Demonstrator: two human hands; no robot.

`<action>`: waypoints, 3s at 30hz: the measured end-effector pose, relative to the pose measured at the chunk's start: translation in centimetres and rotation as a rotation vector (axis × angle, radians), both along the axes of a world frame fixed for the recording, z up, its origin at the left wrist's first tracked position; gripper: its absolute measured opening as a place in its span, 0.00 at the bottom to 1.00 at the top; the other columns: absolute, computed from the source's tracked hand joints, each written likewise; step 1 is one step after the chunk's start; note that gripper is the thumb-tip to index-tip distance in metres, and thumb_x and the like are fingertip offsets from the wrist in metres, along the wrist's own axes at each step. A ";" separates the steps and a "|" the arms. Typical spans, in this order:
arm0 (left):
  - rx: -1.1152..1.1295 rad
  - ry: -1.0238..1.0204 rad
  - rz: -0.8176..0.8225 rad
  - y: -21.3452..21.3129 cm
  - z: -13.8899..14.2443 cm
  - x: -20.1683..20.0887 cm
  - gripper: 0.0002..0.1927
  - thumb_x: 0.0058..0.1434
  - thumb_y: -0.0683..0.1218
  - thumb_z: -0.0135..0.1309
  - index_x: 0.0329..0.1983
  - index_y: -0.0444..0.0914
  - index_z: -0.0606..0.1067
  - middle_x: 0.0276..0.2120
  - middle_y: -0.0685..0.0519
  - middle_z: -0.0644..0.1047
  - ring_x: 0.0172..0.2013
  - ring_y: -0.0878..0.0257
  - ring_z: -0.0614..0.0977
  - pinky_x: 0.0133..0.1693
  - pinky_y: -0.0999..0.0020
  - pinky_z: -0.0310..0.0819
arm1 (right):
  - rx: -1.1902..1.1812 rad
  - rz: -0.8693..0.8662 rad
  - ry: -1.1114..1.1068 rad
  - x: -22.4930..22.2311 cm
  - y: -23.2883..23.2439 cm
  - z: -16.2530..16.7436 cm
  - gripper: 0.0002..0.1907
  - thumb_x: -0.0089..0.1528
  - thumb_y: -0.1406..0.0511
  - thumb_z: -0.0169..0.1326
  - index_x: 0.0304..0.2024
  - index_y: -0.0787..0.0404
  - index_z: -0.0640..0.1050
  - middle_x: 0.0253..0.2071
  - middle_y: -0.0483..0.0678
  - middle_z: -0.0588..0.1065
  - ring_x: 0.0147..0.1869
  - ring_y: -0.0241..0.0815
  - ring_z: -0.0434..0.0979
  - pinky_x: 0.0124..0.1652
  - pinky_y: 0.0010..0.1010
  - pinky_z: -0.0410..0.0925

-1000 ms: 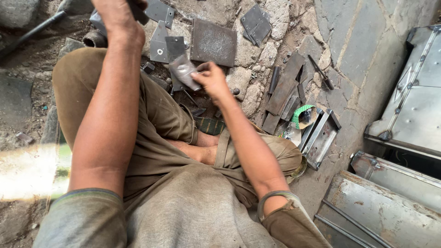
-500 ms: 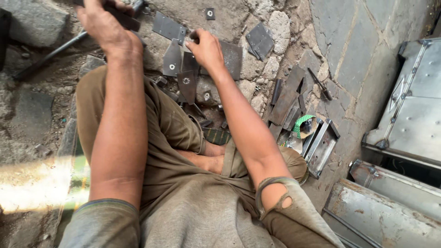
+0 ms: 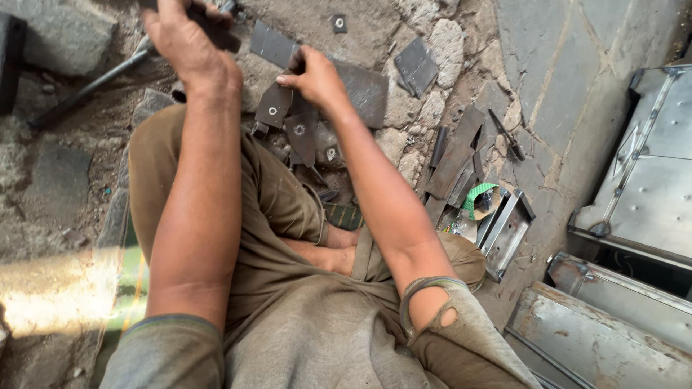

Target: The person sits cross-legged on the ground and repeatedly hammers small metal parts using a hammer and a metal block. They pick up individual pieces, position them on the block, strike them, and place them aside.

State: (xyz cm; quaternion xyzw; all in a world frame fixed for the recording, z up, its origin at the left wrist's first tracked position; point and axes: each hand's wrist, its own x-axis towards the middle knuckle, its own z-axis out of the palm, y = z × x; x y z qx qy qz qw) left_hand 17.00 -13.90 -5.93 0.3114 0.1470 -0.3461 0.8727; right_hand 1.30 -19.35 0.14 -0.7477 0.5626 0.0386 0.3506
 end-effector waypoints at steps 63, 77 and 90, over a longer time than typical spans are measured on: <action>0.182 -2.068 -2.009 -14.4 6.6 -18.0 0.17 0.69 0.50 0.55 0.59 0.42 0.76 0.45 0.47 0.81 0.39 0.53 0.83 0.44 0.53 0.80 | 0.544 -0.974 -0.786 -32.5 21.5 10.1 0.19 0.61 0.67 0.60 0.52 0.61 0.71 0.28 0.40 0.70 0.23 0.30 0.73 0.22 0.21 0.70; -0.159 -2.405 -1.633 -12.1 3.2 -17.5 0.14 0.66 0.52 0.60 0.50 0.42 0.79 0.36 0.50 0.82 0.34 0.55 0.84 0.40 0.54 0.80 | -1.091 -0.458 -1.007 -32.3 13.1 24.9 0.12 0.69 0.62 0.54 0.51 0.63 0.74 0.35 0.45 0.75 0.30 0.34 0.75 0.31 0.27 0.72; 0.077 -2.101 -1.634 -12.2 3.0 -14.8 0.13 0.77 0.52 0.52 0.48 0.38 0.81 0.31 0.47 0.81 0.26 0.58 0.81 0.30 0.55 0.79 | 0.056 -0.683 -0.737 -33.7 17.6 11.9 0.15 0.70 0.65 0.54 0.54 0.65 0.67 0.31 0.44 0.71 0.26 0.33 0.73 0.25 0.24 0.70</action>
